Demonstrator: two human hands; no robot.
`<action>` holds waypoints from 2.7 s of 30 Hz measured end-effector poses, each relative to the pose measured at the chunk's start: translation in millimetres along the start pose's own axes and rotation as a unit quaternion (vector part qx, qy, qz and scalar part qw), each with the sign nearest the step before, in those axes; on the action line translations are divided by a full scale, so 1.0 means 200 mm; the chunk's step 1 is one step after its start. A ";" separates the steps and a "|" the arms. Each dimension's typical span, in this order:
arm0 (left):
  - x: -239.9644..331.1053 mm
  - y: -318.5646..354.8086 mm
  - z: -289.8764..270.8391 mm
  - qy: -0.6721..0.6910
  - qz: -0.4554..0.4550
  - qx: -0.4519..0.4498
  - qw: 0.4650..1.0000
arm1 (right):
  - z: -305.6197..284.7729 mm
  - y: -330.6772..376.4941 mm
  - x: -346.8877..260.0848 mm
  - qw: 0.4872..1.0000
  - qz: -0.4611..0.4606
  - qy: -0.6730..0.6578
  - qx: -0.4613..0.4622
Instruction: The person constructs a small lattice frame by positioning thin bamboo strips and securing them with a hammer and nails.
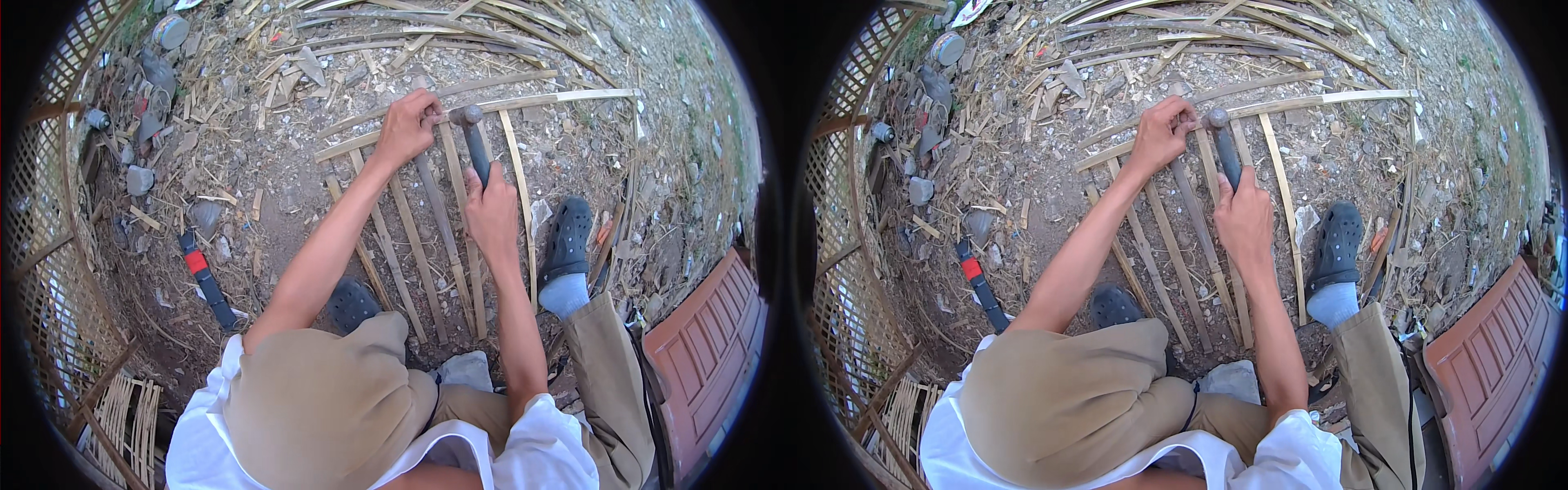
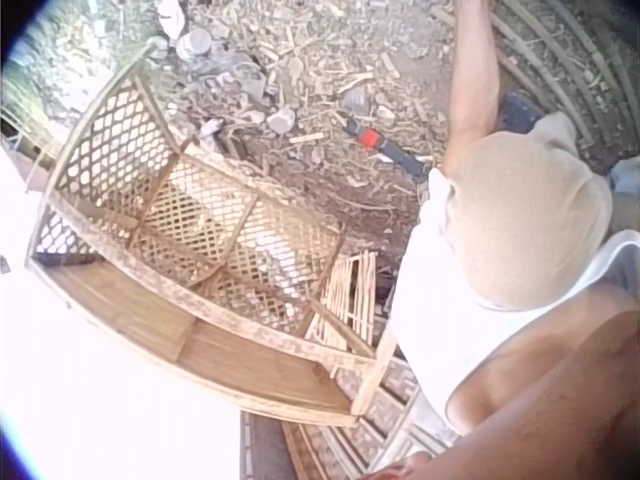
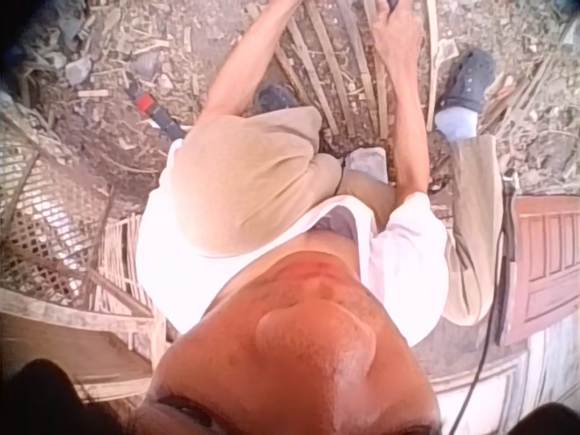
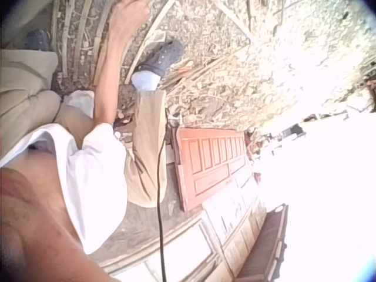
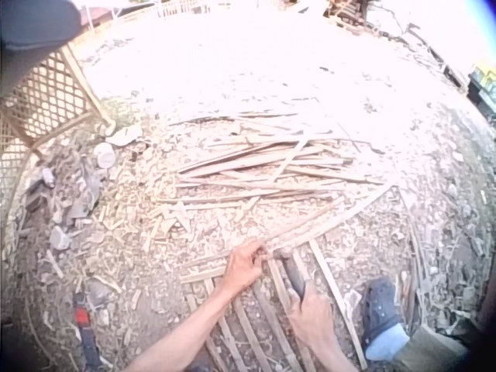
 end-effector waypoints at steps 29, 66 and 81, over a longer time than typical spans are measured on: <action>0.02 0.02 -0.02 0.012 -0.019 0.025 0.999 | -0.23 -0.12 -0.17 0.985 -0.050 0.160 -0.046; 0.02 0.02 -0.02 -0.020 -0.016 0.011 1.000 | -0.09 -0.04 -0.09 0.999 -0.031 0.026 -0.011; 0.06 0.01 0.00 -0.021 0.017 0.019 0.999 | 0.03 -0.06 0.05 0.997 -0.064 0.024 0.042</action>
Point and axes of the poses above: each hand's wrist, its own y-axis away from the middle knuckle, its own z-axis out of the palm, x = y × z, the point moved 4 cm from there along -y, towards the middle knuckle, and after that the axes turned 10 degrees about -x, right-handed, at the moved point
